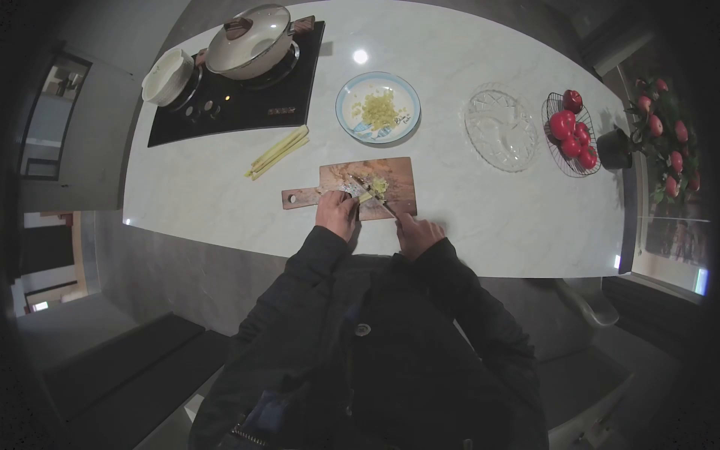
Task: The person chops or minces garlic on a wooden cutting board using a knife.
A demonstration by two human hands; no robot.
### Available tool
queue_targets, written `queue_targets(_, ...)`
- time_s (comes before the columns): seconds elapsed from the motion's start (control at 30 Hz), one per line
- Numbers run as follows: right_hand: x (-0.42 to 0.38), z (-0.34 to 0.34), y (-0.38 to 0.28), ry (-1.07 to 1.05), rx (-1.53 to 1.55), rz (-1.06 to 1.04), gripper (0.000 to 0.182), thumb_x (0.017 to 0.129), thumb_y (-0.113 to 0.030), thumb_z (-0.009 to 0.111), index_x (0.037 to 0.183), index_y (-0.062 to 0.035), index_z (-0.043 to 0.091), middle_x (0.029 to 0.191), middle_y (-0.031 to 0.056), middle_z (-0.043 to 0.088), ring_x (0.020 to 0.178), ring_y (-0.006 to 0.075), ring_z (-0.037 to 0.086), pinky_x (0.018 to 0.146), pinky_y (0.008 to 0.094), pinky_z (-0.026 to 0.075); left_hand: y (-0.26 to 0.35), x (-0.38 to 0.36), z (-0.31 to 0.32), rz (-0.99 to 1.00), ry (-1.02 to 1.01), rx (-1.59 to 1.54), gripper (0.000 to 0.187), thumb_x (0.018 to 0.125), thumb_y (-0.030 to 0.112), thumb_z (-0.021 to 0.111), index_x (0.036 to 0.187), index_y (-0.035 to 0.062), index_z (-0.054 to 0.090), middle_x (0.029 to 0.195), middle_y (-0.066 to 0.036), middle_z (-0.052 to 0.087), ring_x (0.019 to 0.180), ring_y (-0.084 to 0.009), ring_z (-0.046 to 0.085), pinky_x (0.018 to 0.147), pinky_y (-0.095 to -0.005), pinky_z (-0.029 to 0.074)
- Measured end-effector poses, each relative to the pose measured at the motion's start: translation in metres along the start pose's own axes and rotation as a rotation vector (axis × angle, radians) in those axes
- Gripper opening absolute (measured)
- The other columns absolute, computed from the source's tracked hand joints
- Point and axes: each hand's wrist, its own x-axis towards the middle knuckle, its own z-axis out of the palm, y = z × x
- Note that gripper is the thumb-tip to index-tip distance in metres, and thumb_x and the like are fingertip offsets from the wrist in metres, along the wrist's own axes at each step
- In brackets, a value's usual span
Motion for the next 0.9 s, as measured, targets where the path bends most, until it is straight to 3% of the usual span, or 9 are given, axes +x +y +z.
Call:
queue_targets(0.1, 0.002, 0.008, 0.001, 0.015, -0.009, 0.006, 0.016, 0.095, -0.023, 0.043, 0.107, -0.0166, 0.052, 0.07, 0.0209, 0.063, 0.066, 0.0498, 0.058, 0.062, 0.056, 0.045, -0.001, 0.0, 0.003, 0.037, 0.042, -0.02, 0.007, 0.079, 0.001, 0.068, 0.083, 0.0019, 0.073, 0.074, -0.011, 0.053, 0.074, -0.0272, 0.05, 0.065, -0.0392, 0.042)
queue_targets(0.2, 0.009, 0.002, -0.009, 0.018, -0.019, -0.006, 0.012, 0.094, -0.02, 0.044, 0.103, -0.0139, 0.05, 0.069, 0.0195, 0.062, 0.063, 0.0474, 0.059, 0.058, 0.0546, 0.047, 0.002, 0.002, -0.002, 0.0, -0.04, 0.023, 0.01, 0.083, 0.008, 0.07, 0.09, 0.0023, 0.075, 0.079, -0.01, 0.059, 0.08, -0.0251, 0.053, 0.07, -0.037, 0.045)
queue_targets(0.3, 0.025, -0.007, -0.024, -0.154, -0.033, 0.012, 0.028, 0.093, -0.019, 0.038, 0.117, -0.0101, 0.049, 0.081, 0.0236, 0.066, 0.075, 0.0494, 0.061, 0.065, 0.053, 0.048, 0.001, 0.001, 0.001, 0.016, -0.01, -0.007, 0.008, 0.08, 0.005, 0.068, 0.084, 0.0013, 0.074, 0.077, -0.011, 0.057, 0.079, -0.0265, 0.052, 0.069, -0.0385, 0.044)
queue_targets(0.4, 0.046, 0.003, -0.034, 0.038, -0.04, -0.068, 0.018, 0.096, -0.022, 0.044, 0.1, -0.0078, 0.055, 0.072, 0.0196, 0.066, 0.067, 0.0451, 0.063, 0.059, 0.0538, 0.049, 0.004, 0.002, -0.001, -0.016, -0.048, 0.017, 0.009, 0.083, 0.009, 0.071, 0.087, 0.0026, 0.076, 0.078, -0.01, 0.061, 0.08, -0.0243, 0.053, 0.071, -0.0367, 0.046)
queue_targets(0.47, 0.062, 0.008, -0.036, 0.094, -0.058, -0.137, 0.021, 0.097, -0.023, 0.047, 0.094, -0.0069, 0.059, 0.071, 0.0183, 0.066, 0.064, 0.0412, 0.063, 0.054, 0.0494, 0.05, 0.004, 0.002, -0.002, -0.026, -0.073, 0.01, 0.01, 0.082, 0.01, 0.073, 0.089, 0.0034, 0.076, 0.08, -0.01, 0.062, 0.081, -0.0245, 0.055, 0.072, -0.0369, 0.047)
queue_targets(0.6, 0.063, 0.005, -0.035, 0.073, -0.115, -0.149, 0.024, 0.098, -0.027, 0.048, 0.098, -0.0085, 0.062, 0.077, 0.015, 0.069, 0.067, 0.0367, 0.066, 0.056, 0.0431, 0.055, 0.002, 0.001, 0.0, -0.006, -0.002, -0.011, 0.007, 0.08, 0.005, 0.071, 0.084, 0.0035, 0.075, 0.075, -0.009, 0.059, 0.077, -0.0253, 0.053, 0.07, -0.0373, 0.046)
queue_targets(0.7, 0.039, 0.013, -0.017, 0.181, -0.155, -0.149, 0.017, 0.096, -0.028, 0.051, 0.096, -0.0118, 0.059, 0.066, 0.0136, 0.065, 0.057, 0.0371, 0.063, 0.051, 0.0444, 0.052, 0.006, 0.0, 0.001, -0.013, -0.002, -0.001, 0.008, 0.082, 0.006, 0.068, 0.084, 0.0028, 0.075, 0.075, -0.01, 0.06, 0.077, -0.0259, 0.053, 0.069, -0.0383, 0.045)
queue_targets(0.8, 0.013, -0.004, -0.009, -0.034, -0.027, -0.027, 0.023, 0.099, -0.031, 0.038, 0.098, -0.0119, 0.05, 0.074, 0.0239, 0.063, 0.068, 0.0497, 0.059, 0.06, 0.0561, 0.047, 0.005, 0.001, -0.002, -0.031, -0.046, 0.003, 0.01, 0.084, 0.007, 0.067, 0.085, 0.0021, 0.075, 0.077, -0.01, 0.06, 0.078, -0.0252, 0.053, 0.069, -0.0383, 0.045)
queue_targets(0.9, 0.0, 0.004, 0.004, -0.044, -0.016, 0.022, 0.017, 0.095, -0.025, 0.044, 0.103, -0.015, 0.054, 0.075, 0.0231, 0.064, 0.07, 0.0495, 0.059, 0.065, 0.0558, 0.047, 0.001, 0.0, 0.003, 0.019, 0.016, -0.021, 0.006, 0.078, 0.0, 0.066, 0.079, 0.0009, 0.072, 0.075, -0.011, 0.057, 0.075, -0.0268, 0.052, 0.067, -0.0388, 0.044)
